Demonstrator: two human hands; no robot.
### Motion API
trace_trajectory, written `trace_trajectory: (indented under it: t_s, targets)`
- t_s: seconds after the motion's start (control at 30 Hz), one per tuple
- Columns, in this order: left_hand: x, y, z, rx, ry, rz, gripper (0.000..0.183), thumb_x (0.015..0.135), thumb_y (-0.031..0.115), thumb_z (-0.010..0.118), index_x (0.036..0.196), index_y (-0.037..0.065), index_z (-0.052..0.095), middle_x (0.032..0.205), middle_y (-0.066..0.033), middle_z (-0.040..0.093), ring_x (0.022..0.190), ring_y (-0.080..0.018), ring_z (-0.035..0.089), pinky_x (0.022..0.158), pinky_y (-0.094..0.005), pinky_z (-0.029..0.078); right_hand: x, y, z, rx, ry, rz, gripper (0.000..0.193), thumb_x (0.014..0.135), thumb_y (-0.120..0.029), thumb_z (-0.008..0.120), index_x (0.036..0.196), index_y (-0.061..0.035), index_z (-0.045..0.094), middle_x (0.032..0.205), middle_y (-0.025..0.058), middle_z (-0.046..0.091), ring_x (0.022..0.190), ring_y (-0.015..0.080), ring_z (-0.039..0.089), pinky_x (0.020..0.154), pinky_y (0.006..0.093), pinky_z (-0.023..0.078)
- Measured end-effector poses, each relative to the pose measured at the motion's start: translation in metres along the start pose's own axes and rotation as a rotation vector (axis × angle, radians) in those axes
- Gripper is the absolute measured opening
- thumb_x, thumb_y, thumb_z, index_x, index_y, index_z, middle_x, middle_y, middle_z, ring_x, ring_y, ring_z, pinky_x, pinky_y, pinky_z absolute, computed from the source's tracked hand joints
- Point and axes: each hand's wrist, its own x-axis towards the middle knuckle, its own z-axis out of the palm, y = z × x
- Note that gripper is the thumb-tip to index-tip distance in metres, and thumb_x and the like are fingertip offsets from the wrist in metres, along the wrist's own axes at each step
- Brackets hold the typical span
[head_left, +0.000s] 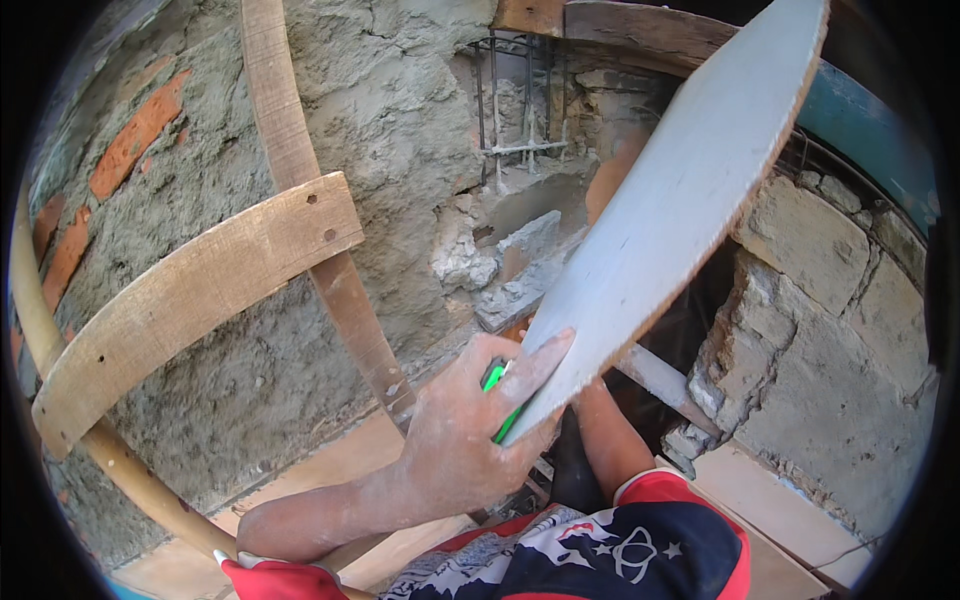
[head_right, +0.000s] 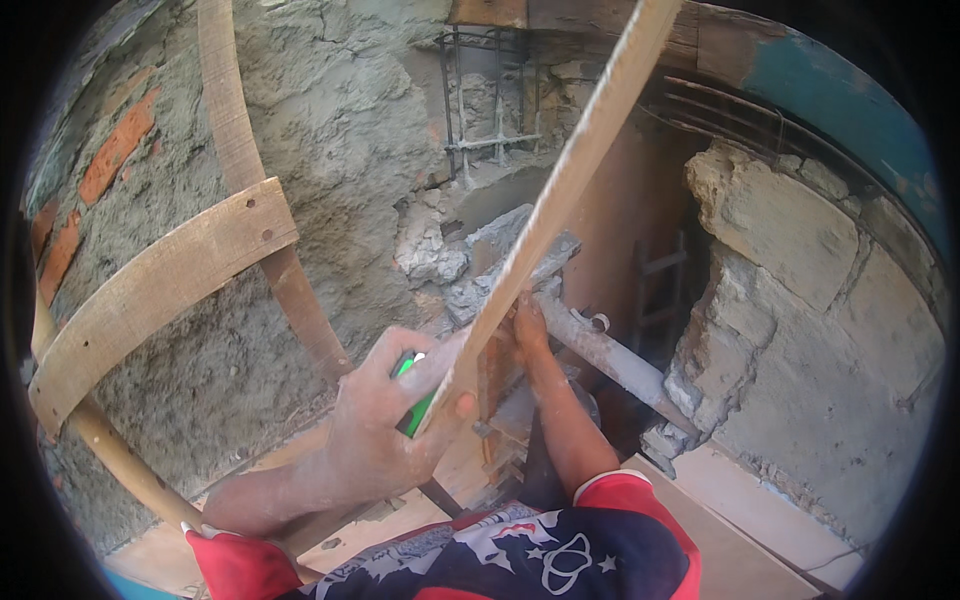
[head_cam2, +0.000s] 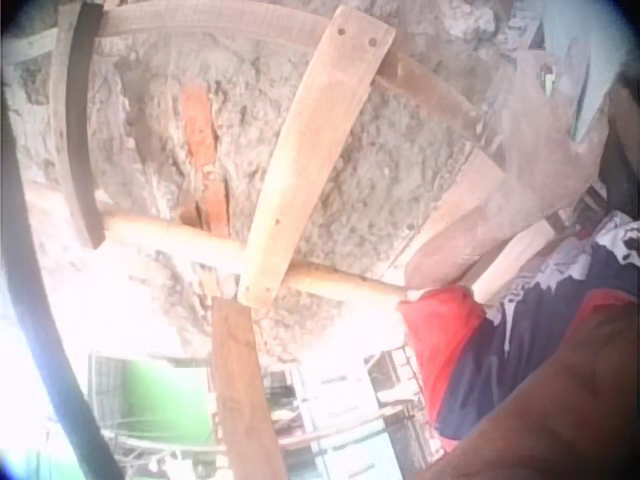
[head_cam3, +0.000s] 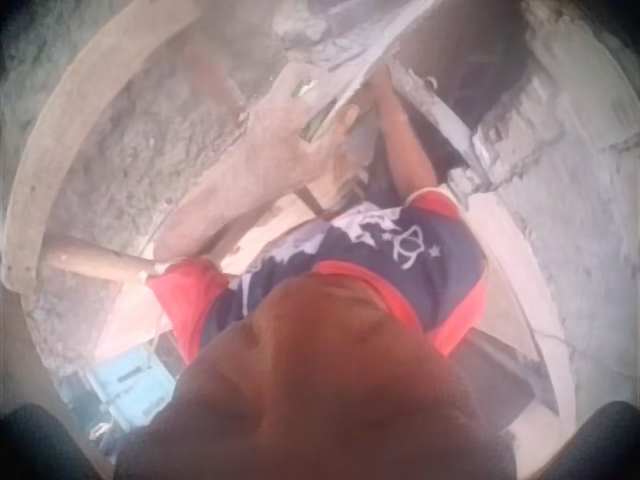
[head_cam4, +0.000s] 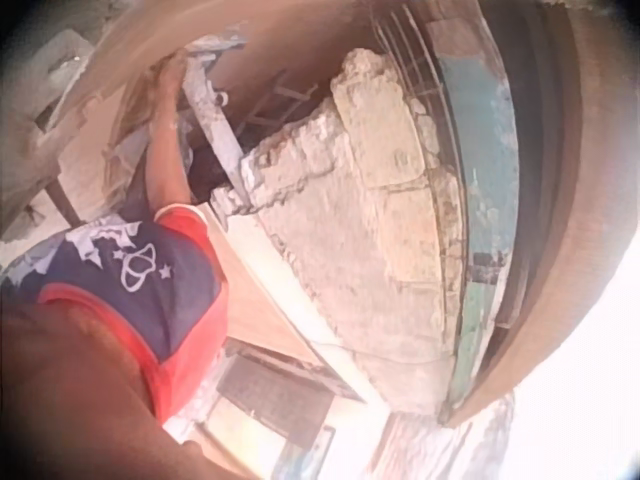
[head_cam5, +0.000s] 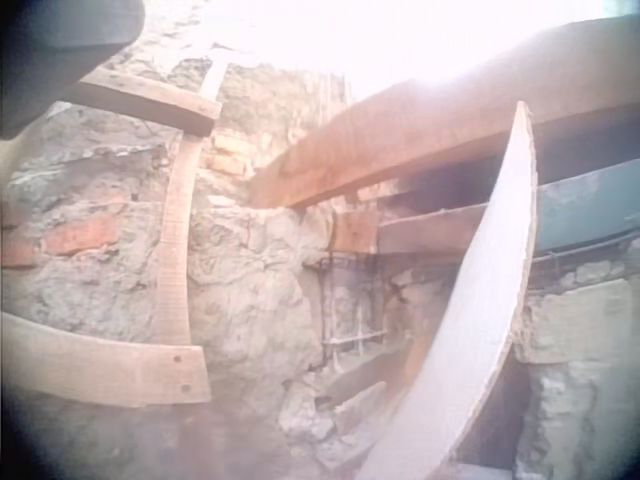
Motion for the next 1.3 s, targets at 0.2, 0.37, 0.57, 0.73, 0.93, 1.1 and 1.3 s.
trace_trajectory:
  t_s: [0.2, 0.37, 0.57, 0.73, 0.93, 1.1, 1.3]
  targets:
    - [-0.03, 0.014, -0.011, -0.119, -0.119, -0.112, 0.049, 0.087, 0.016, 0.073, 0.133, 0.003, 0.059, 0.107, -0.0184, 0.056, 0.083, -0.0312, 0.062, 0.071, -0.0388, 0.051, -0.047, 0.018, -0.003, -0.067, -0.034, -0.147, 0.054, 0.104, -0.048, 0.048, 0.137, -0.0059, 0.049, 0.121, 0.0136, 0.06, 0.104, 0.0262, 0.064, 0.086, 0.0448, 0.056]
    - [-0.061, -0.005, -0.016, -0.174, 0.008, -0.134, 0.039, 0.092, 0.019, 0.07, 0.123, -0.002, 0.061, 0.104, -0.0179, 0.056, 0.079, -0.0287, 0.061, 0.072, -0.0374, 0.051, 0.02, 0.03, -0.015, -0.271, 0.062, -0.092, 0.048, 0.101, -0.038, 0.059, 0.136, -0.0085, 0.045, 0.13, 0.0116, 0.056, 0.115, 0.0263, 0.06, 0.087, 0.0463, 0.058]
    - [-0.029, -0.009, -0.04, -0.133, 0.316, -0.159, 0.024, 0.1, 0.021, 0.062, 0.104, -0.003, 0.064, 0.1, -0.0093, 0.068, 0.091, -0.0166, 0.061, 0.078, -0.0326, 0.048, 0.037, 0.01, 0.027, -0.389, 0.066, -0.304, 0.066, 0.1, -0.047, 0.059, 0.145, -0.0054, 0.036, 0.143, 0.0145, 0.047, 0.128, 0.0286, 0.051, 0.1, 0.0468, 0.048]
    - [-0.028, -0.026, -0.037, -0.015, 0.271, -0.228, 0.025, 0.1, 0.021, 0.063, 0.101, -0.004, 0.064, 0.1, -0.0078, 0.068, 0.089, -0.0139, 0.06, 0.079, -0.0317, 0.048, 0.088, 0.012, 0.024, -0.429, 0.154, -0.422, 0.069, 0.098, -0.043, 0.063, 0.147, -0.0026, 0.036, 0.145, 0.0169, 0.045, 0.131, 0.0272, 0.046, 0.104, 0.0433, 0.044]
    - [-0.004, -0.034, -0.023, -0.019, 0.128, -0.325, 0.022, 0.098, 0.018, 0.066, 0.1, -0.004, 0.065, 0.093, -0.009, 0.069, 0.086, -0.0159, 0.062, 0.078, -0.0328, 0.049, 0.118, 0.017, -0.001, -0.256, 0.375, -0.527, 0.063, 0.098, -0.037, 0.066, 0.139, 0.0036, 0.042, 0.131, 0.0164, 0.054, 0.117, 0.0213, 0.053, 0.1, 0.0338, 0.045]
    - [0.022, -0.049, -0.005, 0.016, 0.097, -0.36, 0.022, 0.092, 0.014, 0.069, 0.104, -0.005, 0.068, 0.096, -0.0211, 0.071, 0.089, -0.0327, 0.069, 0.08, -0.0415, 0.052, 0.163, 0.004, -0.02, -0.256, 0.39, -0.475, 0.053, 0.097, -0.032, 0.068, 0.132, 0.0038, 0.05, 0.117, 0.0125, 0.059, 0.104, 0.0197, 0.056, 0.094, 0.032, 0.047]
    - [0.004, -0.087, 0.019, 0.269, -0.144, -0.334, 0.04, 0.097, 0.034, 0.06, 0.112, -0.002, 0.067, 0.101, -0.0271, 0.069, 0.093, -0.0426, 0.067, 0.086, -0.0482, 0.053, 0.212, 0.012, -0.078, -0.25, 0.21, -0.368, 0.037, 0.097, -0.025, 0.067, 0.122, 0.0021, 0.058, 0.11, 0.0092, 0.061, 0.098, 0.0173, 0.057, 0.087, 0.032, 0.048]
